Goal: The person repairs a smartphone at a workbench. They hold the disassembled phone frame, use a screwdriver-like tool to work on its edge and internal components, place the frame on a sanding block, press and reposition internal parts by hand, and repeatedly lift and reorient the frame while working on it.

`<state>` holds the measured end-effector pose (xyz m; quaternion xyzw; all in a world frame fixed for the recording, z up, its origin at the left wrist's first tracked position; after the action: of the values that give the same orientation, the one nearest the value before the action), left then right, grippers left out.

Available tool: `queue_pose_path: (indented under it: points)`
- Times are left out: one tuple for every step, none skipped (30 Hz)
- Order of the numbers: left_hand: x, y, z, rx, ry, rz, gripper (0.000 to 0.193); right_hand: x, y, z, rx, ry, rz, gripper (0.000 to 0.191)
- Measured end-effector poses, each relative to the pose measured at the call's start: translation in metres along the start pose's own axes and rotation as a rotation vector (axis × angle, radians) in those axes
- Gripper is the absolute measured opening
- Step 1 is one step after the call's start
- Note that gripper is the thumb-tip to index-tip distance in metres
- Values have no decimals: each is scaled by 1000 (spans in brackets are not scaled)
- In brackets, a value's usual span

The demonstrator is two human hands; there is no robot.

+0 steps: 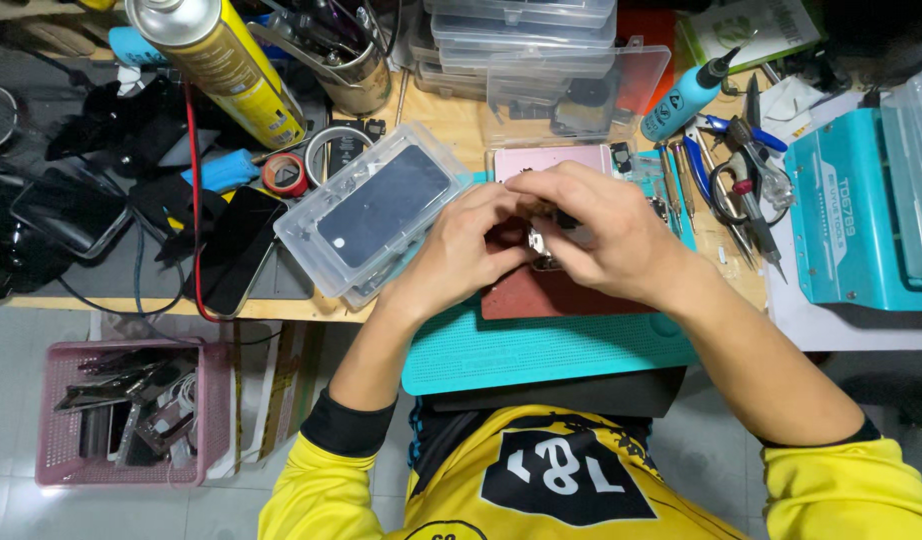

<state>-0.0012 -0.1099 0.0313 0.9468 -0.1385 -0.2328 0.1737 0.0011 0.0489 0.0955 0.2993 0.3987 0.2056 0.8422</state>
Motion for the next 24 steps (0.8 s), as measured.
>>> queue_pose_path:
  points:
    - [1,0,2,32,49,4,35,0,0,-1,59,-4,-27,46]
    - [1,0,-1,-7,-10,-4,35,1,1,-1,117,-10,-53,45]
    - [0,2,-4,-47,-72,-13,35,1,1,-1,178,-15,-82,45]
    - [0,2,-7,-87,-134,-21,35,1,1,-2,117,-21,-56,44]
    - [0,2,-5,-48,-91,-16,36,1,0,-2,56,-26,-31,45]
    - [0,2,-4,-11,-48,-12,38,1,-1,-3,-5,-31,-6,45]
    - [1,2,-2,26,-4,-8,39,1,1,-2,48,-10,-33,46]
    - [1,2,-3,-21,-21,-6,38,0,2,-1,100,8,-60,46]
    - [2,2,-3,-66,-40,-2,37,1,4,-1,154,24,-87,47]
    - [1,2,-4,-113,-62,2,36,1,4,-2,103,11,-72,48]
    - [0,2,-4,-78,-74,-4,39,1,3,-2,52,-2,-56,48]
    - [0,2,-4,-45,-86,-11,41,2,2,-3,-1,-13,-39,49]
    - [-1,2,-5,-12,-96,-20,44,2,3,-3,29,7,-46,50]
    - [0,2,-4,-37,-91,-7,40,3,2,-2,58,26,-53,51]
    - [0,2,-3,-60,-85,6,35,5,2,-2,86,44,-59,52]
    - [0,1,-2,-83,-80,20,31,5,1,-6,70,-11,-72,53]
    - [0,1,-2,-88,-98,23,32,6,-1,-9,55,-65,-85,53]
    - [0,1,-2,-92,-114,26,33,8,-2,-13,39,-120,-97,54]
    - [0,2,-3,-98,-131,28,34,9,-1,-14,12,-126,-95,55]
    - [-1,2,-3,-103,-137,17,36,11,-1,-15,-16,-130,-93,55]
    - [-1,3,-3,-109,-142,7,38,13,0,-16,-45,-135,-91,56]
    - [0,3,-4,-112,-146,-1,40,15,2,-17,-82,-154,-116,56]
    - [0,3,-4,-106,-128,-6,40,18,5,-18,-115,-173,-141,57]
    - [1,4,-5,-100,-112,-11,41,20,8,-19,-147,-191,-168,58]
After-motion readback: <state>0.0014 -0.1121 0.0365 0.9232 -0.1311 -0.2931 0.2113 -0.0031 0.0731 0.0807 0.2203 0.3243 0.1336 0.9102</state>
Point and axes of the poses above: each hand's wrist, its own x-axis away from the middle knuckle, its own y-axis out of the back of the hand, z = x × y, the point moved 5 cm from there along -x, towards the middle knuckle, and after that the axes turned 4 degrees about -z, right-handed, at the moved point
